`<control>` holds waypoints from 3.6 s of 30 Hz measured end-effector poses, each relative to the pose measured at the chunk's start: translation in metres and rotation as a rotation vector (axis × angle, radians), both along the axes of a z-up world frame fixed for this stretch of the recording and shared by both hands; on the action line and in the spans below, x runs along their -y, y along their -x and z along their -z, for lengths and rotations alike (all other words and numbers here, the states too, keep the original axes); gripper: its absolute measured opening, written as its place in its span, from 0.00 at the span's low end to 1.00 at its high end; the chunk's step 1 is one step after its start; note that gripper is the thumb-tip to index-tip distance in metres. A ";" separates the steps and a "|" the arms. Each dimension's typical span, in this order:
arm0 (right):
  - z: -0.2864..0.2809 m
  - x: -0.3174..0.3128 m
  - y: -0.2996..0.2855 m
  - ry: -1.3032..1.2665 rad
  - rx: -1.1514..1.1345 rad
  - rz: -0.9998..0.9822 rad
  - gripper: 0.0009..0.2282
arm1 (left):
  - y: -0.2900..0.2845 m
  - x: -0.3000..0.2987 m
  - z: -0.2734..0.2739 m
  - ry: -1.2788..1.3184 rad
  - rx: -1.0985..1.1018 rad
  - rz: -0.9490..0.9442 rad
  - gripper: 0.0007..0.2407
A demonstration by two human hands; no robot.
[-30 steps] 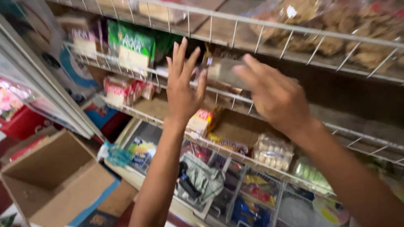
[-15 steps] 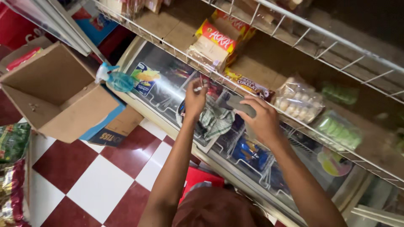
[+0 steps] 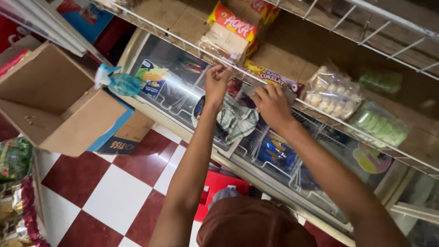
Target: The person takes items out of a refrigerator, scans them, puts them into a basket, and then wipes the interior and exterior shelves of a store display unit with a cloth.
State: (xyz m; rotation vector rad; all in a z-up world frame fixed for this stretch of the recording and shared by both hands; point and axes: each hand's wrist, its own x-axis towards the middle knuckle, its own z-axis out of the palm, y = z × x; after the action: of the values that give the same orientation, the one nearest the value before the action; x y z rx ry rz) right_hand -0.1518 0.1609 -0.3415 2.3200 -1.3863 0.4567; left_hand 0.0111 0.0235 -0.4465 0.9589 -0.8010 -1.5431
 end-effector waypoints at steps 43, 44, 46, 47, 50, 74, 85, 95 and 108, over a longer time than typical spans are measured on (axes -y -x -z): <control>0.005 -0.074 0.037 0.303 0.374 0.315 0.10 | 0.069 -0.067 -0.027 -0.175 -0.099 0.254 0.25; 0.003 -0.070 0.035 0.302 0.375 0.322 0.10 | 0.070 -0.071 -0.028 -0.239 -0.085 0.219 0.25; 0.004 -0.066 0.042 0.268 0.369 0.369 0.10 | 0.075 -0.075 -0.031 -0.299 -0.072 0.199 0.25; 0.008 -0.071 0.049 0.271 0.364 0.381 0.10 | 0.076 -0.078 -0.030 -0.320 -0.106 0.233 0.25; 0.029 -0.099 0.074 0.221 0.462 0.390 0.10 | 0.085 -0.084 -0.026 -0.305 -0.162 0.323 0.25; 0.030 -0.224 0.154 0.456 1.013 0.832 0.10 | 0.160 -0.141 -0.013 -0.339 -0.158 0.408 0.20; 0.027 -0.206 0.165 0.252 0.944 0.695 0.12 | 0.192 -0.178 -0.014 -0.346 -0.158 0.512 0.29; 0.038 -0.233 0.171 0.300 0.845 0.609 0.11 | 0.214 -0.213 -0.022 -0.360 -0.145 0.616 0.30; 0.051 -0.310 0.250 0.496 1.064 1.011 0.12 | 0.244 -0.243 -0.019 -0.326 -0.142 0.637 0.29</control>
State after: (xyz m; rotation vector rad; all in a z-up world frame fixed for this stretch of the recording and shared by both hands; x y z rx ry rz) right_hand -0.4014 0.4706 -0.3924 0.6948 -2.2561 1.5256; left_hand -0.2334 0.2666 -0.4279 0.8488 -0.8095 -2.3227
